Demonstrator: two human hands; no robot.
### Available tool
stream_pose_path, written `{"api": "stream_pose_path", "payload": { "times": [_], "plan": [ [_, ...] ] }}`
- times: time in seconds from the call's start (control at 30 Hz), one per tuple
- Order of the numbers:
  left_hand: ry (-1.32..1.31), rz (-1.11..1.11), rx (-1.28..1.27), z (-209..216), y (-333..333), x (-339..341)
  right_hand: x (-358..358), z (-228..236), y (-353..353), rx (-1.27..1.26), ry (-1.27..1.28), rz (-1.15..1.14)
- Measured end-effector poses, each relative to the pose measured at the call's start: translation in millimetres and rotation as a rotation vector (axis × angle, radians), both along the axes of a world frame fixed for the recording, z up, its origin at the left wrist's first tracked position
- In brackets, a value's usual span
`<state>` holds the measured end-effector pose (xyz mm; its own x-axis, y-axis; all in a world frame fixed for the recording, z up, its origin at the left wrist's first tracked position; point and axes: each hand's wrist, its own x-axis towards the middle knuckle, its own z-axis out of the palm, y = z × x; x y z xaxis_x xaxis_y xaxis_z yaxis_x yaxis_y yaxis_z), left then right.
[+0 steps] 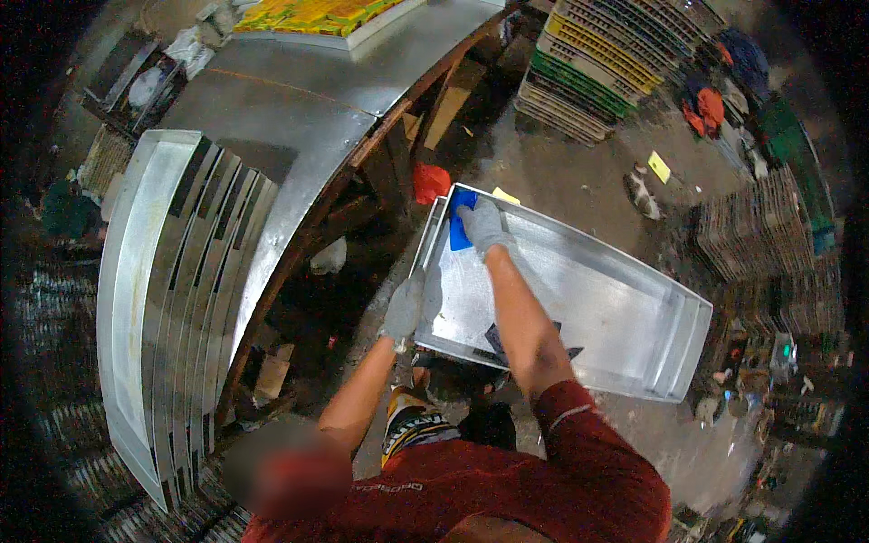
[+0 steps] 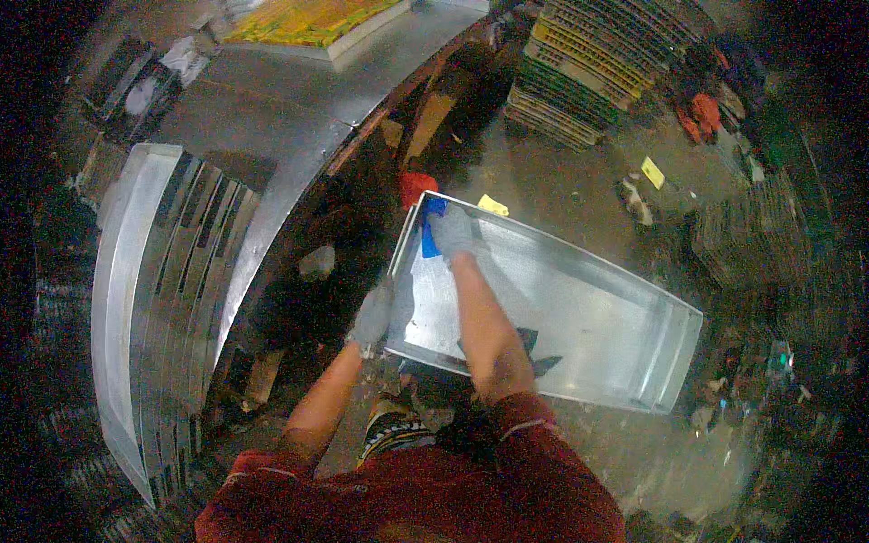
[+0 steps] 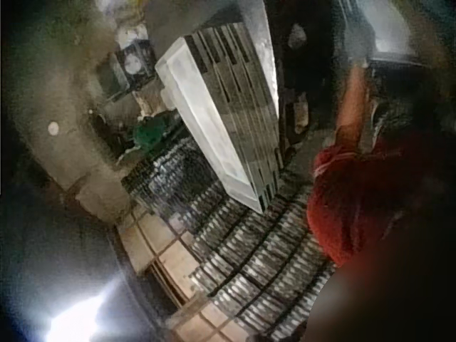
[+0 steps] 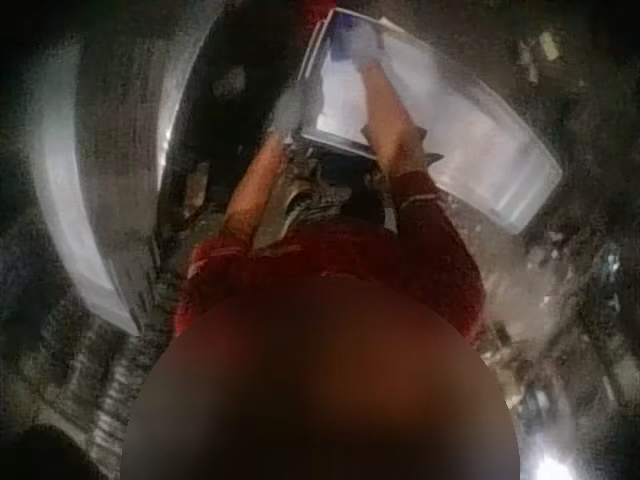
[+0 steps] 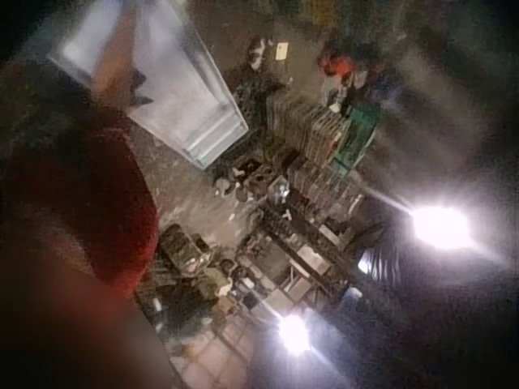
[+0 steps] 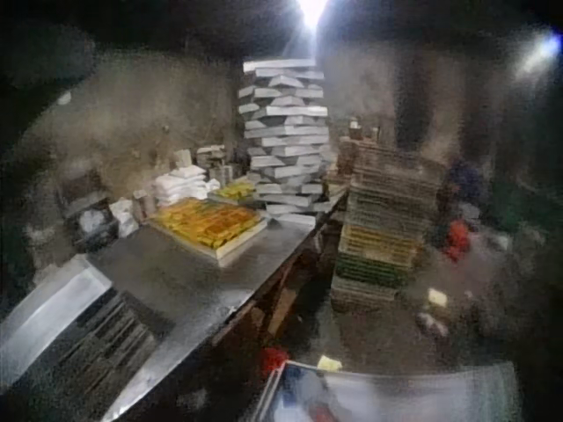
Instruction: The person wipes the interior surfaces of rectangular metal trays using a blue sponge and a dark cloth. The person repeatedly picks up trays, wipes them, and stacks them on a metal table in a workshop.
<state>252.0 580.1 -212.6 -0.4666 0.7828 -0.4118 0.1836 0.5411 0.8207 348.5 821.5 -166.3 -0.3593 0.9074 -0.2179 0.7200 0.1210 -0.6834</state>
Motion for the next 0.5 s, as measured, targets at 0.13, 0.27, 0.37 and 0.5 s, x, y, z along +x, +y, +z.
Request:
{"api": "stream_pose_path", "payload": {
  "times": [0.13, 0.27, 0.37, 0.5],
  "plan": [
    [0.209, -0.386, 0.167, -24, 50, -27, 32, 9, -71, 0.053, -0.378, 0.473],
    [0.676, -1.080, 0.150, -36, 128, -58, 36, 32, -183, -0.059, -0.552, 0.716],
    [0.871, -1.324, 0.128, -16, 143, -70, 58, 33, -194, -0.105, -0.357, 0.773],
    [0.067, -0.374, 0.127, 81, 101, -99, 208, 15, -132, 0.093, 0.449, -0.135]
  ]
}}
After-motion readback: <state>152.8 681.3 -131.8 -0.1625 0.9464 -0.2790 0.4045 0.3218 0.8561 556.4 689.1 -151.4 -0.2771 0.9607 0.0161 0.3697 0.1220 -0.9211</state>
